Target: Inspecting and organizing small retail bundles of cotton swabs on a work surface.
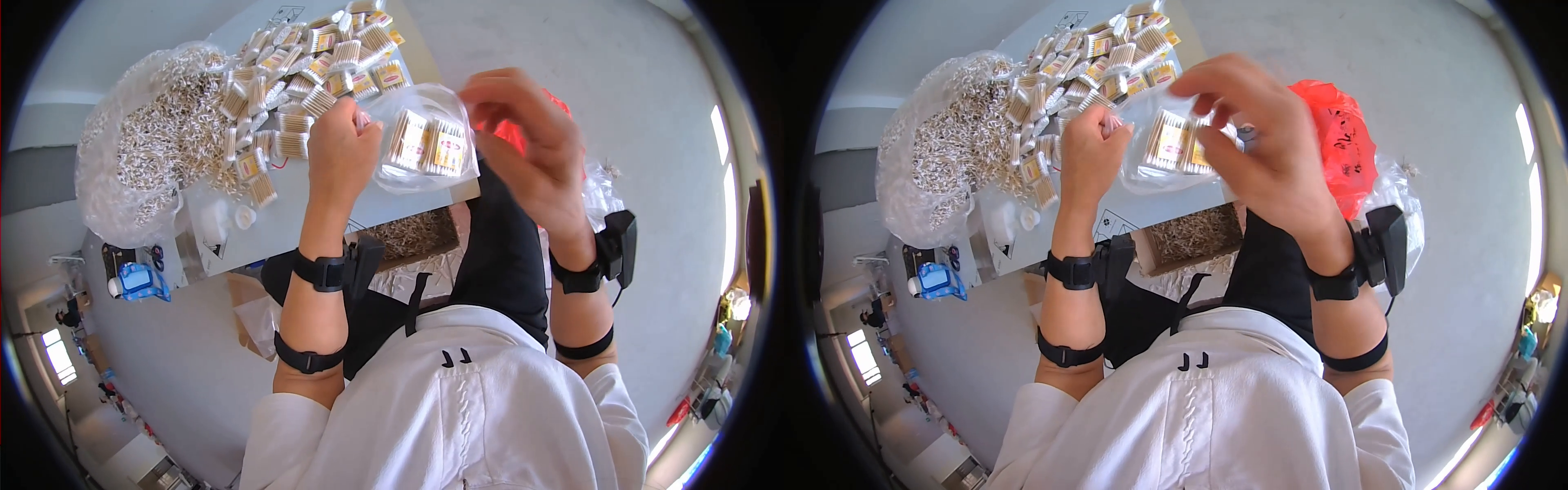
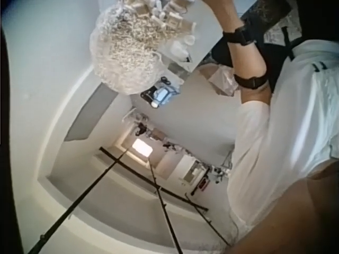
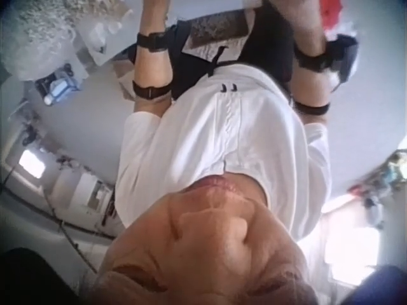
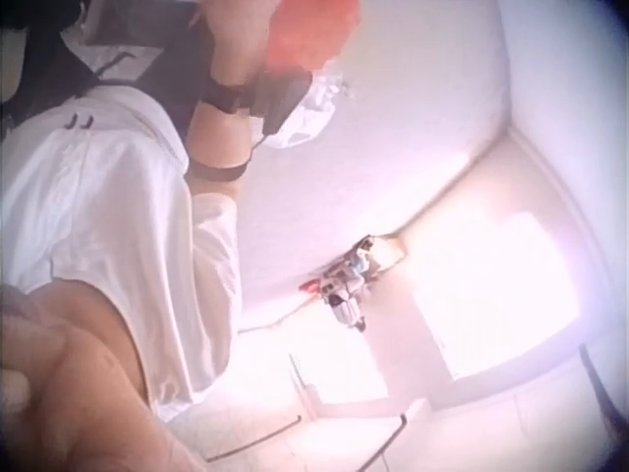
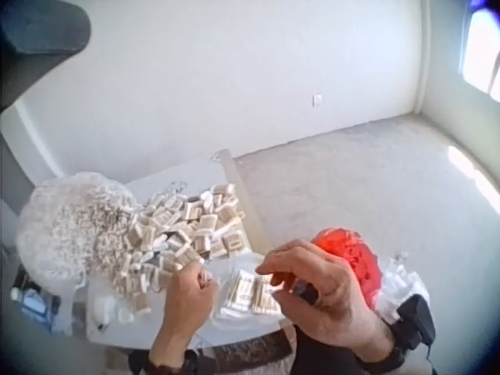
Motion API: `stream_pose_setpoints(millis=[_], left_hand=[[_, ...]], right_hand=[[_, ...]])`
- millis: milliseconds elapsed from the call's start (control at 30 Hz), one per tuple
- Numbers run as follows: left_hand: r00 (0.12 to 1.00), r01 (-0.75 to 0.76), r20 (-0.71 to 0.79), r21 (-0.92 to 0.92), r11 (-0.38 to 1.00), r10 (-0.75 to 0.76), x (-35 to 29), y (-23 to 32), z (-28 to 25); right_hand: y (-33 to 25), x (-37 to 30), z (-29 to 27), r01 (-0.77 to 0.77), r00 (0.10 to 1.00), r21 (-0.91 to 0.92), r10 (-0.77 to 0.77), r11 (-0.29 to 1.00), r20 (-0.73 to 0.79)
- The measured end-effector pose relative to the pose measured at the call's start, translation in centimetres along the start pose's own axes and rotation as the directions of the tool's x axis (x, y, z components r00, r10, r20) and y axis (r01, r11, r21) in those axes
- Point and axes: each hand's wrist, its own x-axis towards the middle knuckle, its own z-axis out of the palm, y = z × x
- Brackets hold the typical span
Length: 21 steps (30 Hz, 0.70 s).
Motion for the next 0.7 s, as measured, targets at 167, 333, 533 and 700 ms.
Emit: stream_pose_setpoints(millis=[167, 333, 533, 700], left_hand=[[0.998, -0.065, 0.018, 0.048, 0.997, 0.065, 0.7, 0.7, 0.3], [0.983, -0.100, 0.137, -0.138, 0.985, 0.119, 2.1, 1.2, 0.1], [0.982, -0.183, -0.003, -0.204, 0.962, 0.187, 2.3, 0.9, 1.2], [0.975, -0.220, -0.039, -0.235, 0.947, 0.217, 1.3, 2.2, 2.4]], right_hand=[[3.9, 2.3, 4.9, 0.159, 0.895, -0.483, 0.080, 0.861, 0.439], [8.7, 5.1, 6.2, 0.009, 0.707, -0.562, 0.392, 0.827, 0.588], [11.8, 5.3, 7.0, 0.033, 0.714, -0.626, 0.420, 0.779, 0.560], [14.5, 4.7, 7.3, -0.076, 0.728, -0.447, 0.356, 0.891, 0.586]])
